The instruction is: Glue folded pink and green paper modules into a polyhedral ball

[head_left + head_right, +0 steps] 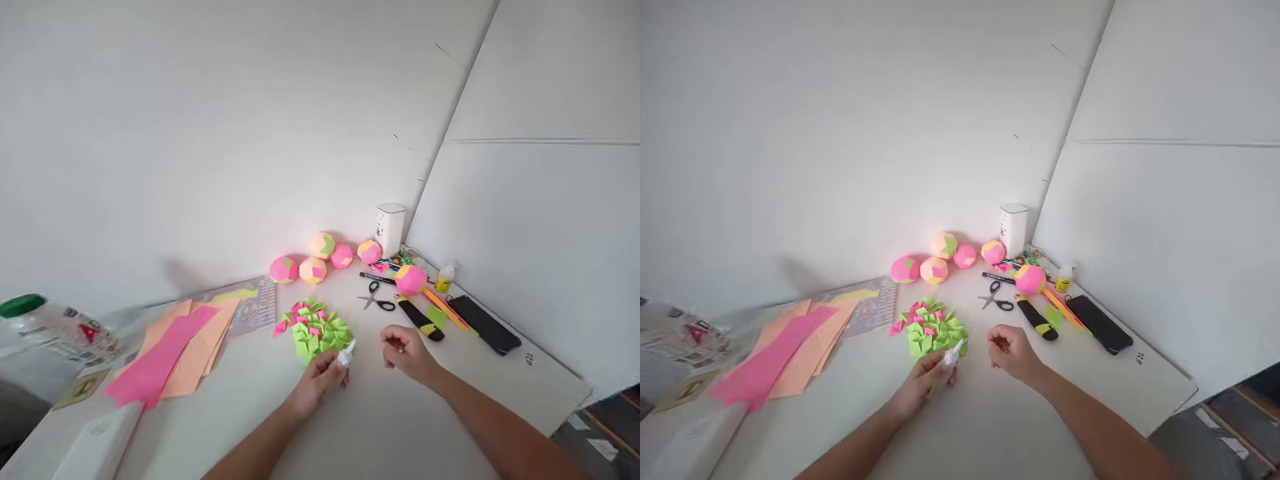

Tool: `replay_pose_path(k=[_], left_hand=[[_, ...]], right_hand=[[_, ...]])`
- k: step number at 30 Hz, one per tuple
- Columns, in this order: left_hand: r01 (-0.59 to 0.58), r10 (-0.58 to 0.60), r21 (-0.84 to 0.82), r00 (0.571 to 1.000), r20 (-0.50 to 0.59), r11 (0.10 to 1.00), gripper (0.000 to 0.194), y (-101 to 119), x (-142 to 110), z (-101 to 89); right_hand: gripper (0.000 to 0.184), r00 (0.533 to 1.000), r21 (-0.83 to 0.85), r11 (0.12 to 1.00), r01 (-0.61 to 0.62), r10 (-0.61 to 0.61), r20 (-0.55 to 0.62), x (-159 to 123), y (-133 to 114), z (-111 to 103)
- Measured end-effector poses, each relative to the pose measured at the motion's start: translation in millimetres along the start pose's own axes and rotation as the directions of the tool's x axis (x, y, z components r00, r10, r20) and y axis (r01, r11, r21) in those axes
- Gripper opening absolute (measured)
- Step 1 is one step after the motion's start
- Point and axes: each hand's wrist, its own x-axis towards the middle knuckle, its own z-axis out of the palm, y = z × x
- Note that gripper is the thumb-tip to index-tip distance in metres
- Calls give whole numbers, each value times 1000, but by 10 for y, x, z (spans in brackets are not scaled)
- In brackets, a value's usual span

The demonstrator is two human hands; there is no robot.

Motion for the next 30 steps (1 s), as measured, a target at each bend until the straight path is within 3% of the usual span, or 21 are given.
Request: replay_pose_path(k=[9, 15, 23, 30], left_hand=[[52, -53, 101, 999, 6, 994, 31, 43, -21, 27], [61, -53, 167, 997, -52, 984, 32, 19, -27, 24], [25, -10, 301, 999, -52, 953, 31, 21, -30, 31], [-26, 32, 358, 999, -11, 934, 31, 32, -27, 46]], right_hand=[[14, 983, -84, 996, -9, 25, 181, -22, 20, 150], [18, 983, -3, 998, -69, 69, 168, -32, -19, 112], [13, 986, -53, 998, -41, 49, 156, -44, -54, 125], [10, 990, -113, 992, 57, -41, 135, -40, -93, 118]])
